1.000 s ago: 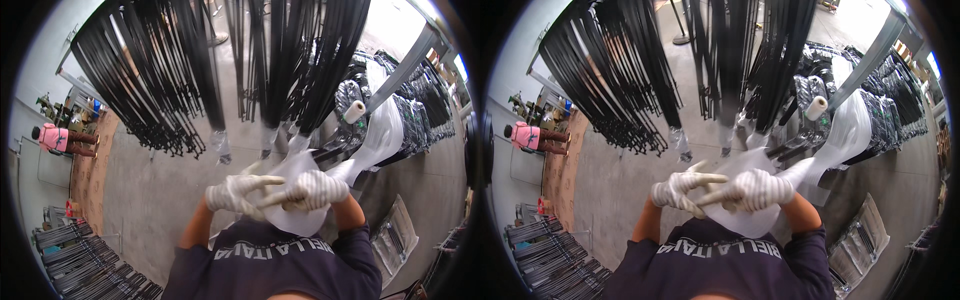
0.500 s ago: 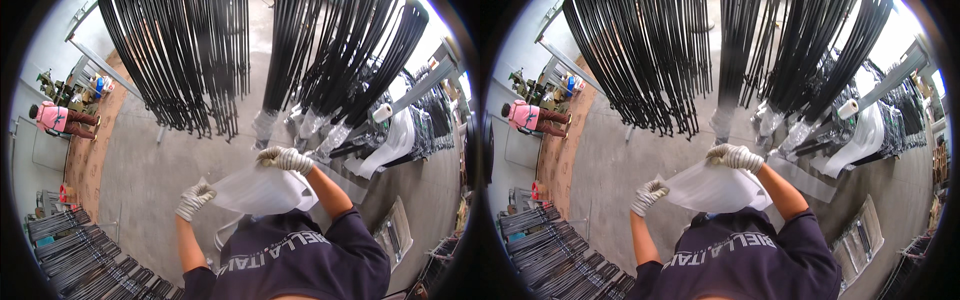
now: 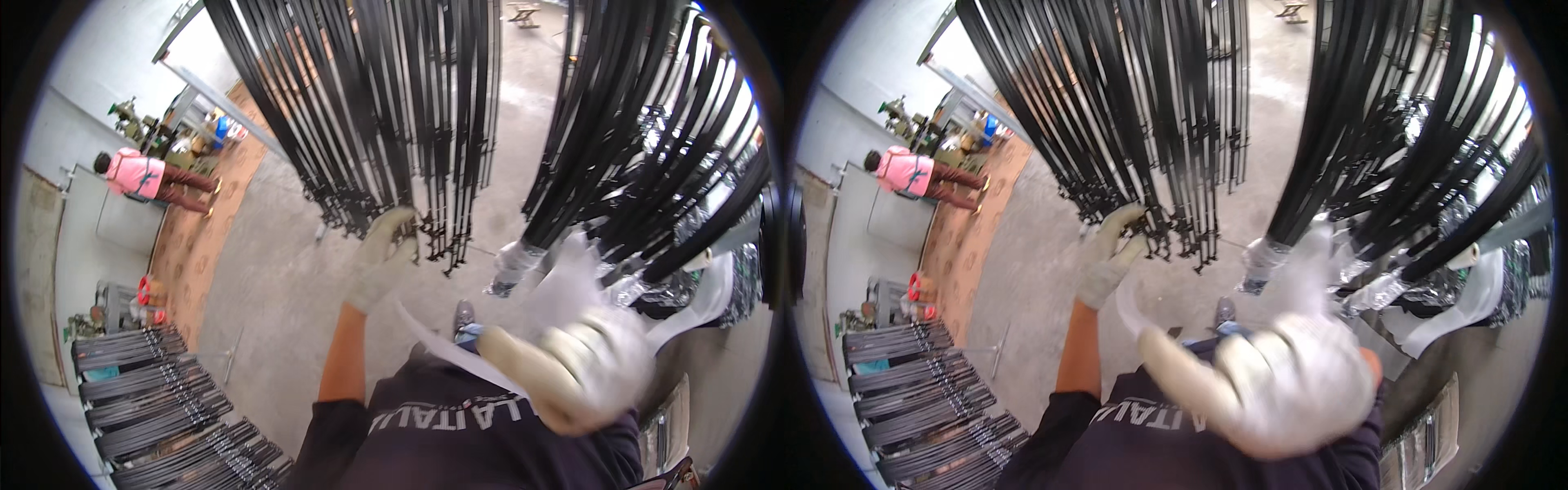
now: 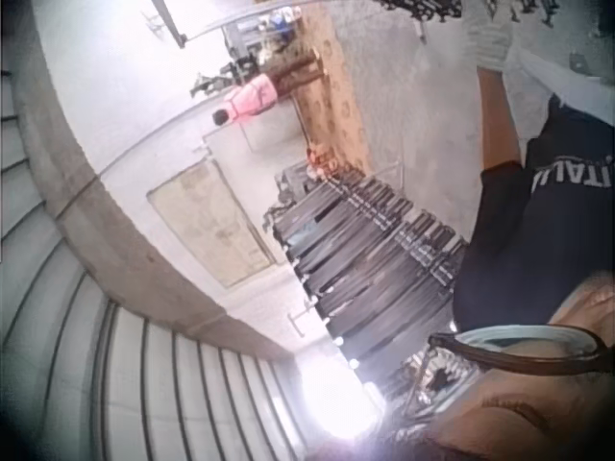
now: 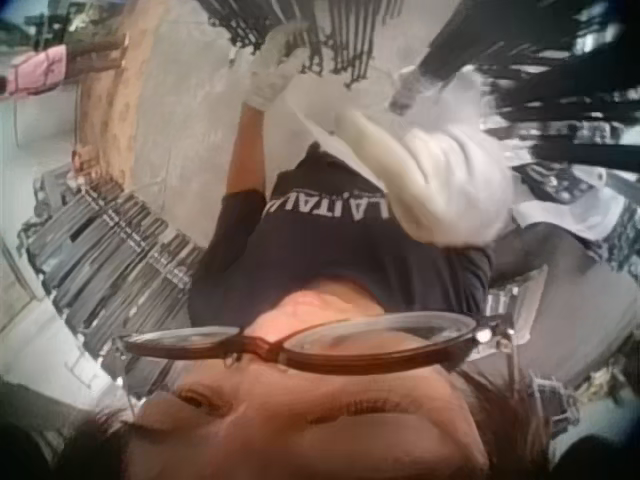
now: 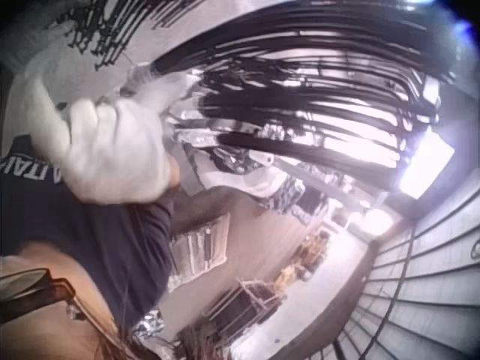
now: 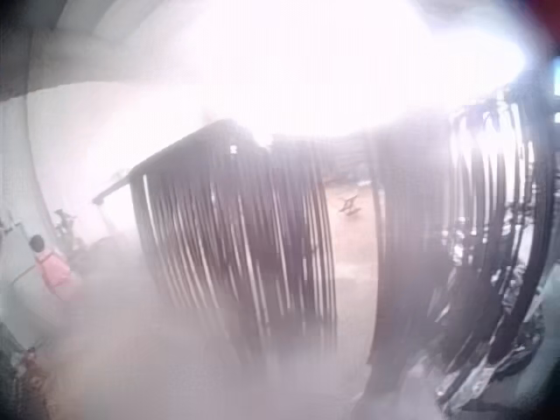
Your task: The person wraps the ends of a bundle of black metal rods using a sheet of white foam padding.
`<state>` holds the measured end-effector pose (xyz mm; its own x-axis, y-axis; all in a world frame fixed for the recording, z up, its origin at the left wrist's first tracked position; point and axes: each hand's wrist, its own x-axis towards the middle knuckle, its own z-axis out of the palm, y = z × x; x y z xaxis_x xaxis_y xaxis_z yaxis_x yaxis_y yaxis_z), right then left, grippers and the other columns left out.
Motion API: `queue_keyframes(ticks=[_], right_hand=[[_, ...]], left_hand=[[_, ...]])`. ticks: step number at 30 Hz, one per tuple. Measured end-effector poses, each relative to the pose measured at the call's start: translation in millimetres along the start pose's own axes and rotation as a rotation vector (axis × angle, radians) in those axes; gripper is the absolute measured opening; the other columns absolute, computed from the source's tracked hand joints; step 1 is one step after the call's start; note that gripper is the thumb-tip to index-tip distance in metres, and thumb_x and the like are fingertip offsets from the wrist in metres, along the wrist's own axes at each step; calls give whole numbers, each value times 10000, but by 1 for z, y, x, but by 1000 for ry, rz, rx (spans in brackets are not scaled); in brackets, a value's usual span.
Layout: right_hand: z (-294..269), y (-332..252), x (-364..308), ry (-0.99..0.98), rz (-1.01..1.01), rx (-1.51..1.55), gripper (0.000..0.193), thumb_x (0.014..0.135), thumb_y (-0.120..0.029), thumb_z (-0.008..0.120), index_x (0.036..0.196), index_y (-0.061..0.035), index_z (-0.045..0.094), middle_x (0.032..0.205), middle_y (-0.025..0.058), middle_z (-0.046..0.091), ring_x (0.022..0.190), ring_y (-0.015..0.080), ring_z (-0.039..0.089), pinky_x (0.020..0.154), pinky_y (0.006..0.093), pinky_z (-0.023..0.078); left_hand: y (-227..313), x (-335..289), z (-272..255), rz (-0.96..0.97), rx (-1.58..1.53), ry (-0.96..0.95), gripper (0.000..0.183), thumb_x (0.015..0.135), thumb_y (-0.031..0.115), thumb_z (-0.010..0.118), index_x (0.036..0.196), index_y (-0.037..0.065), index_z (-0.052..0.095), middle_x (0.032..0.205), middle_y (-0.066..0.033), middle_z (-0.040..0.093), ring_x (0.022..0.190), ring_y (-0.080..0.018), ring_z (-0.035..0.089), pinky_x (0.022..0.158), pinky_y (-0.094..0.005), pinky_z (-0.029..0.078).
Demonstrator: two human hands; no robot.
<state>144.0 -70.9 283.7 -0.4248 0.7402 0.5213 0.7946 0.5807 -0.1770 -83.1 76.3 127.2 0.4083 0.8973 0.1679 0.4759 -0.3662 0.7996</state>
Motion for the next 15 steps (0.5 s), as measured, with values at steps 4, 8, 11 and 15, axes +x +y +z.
queue_keyframes(ticks=[4,8,11,15], right_hand=[[-20,-33,19,94,39,-182,491,682,-485,465,1030,-165,596,549,-7,315,452,135,314,479,285,302],[-19,-35,53,98,-36,-251,570,759,-639,392,1021,-188,621,541,4,321,448,145,314,482,279,306],[-46,-35,64,-144,-92,-212,602,744,-678,368,963,-188,641,536,18,364,448,167,353,493,285,336],[6,-60,58,395,327,-391,453,613,-478,464,912,-173,616,622,20,389,505,149,389,500,309,334]], left_hand=[[-20,41,16,164,-184,74,388,776,153,580,1144,75,483,1195,-133,447,1129,-235,416,953,-301,326],[-33,56,1,207,-189,145,355,767,166,602,1108,102,521,1194,-119,455,1113,-235,427,937,-313,346],[-23,69,-23,169,-259,115,315,777,119,584,1087,84,539,1182,-112,468,1093,-215,444,930,-290,338],[7,94,-1,263,-295,-112,309,760,40,548,1068,57,552,1131,-128,506,1104,-221,442,961,-289,299]])
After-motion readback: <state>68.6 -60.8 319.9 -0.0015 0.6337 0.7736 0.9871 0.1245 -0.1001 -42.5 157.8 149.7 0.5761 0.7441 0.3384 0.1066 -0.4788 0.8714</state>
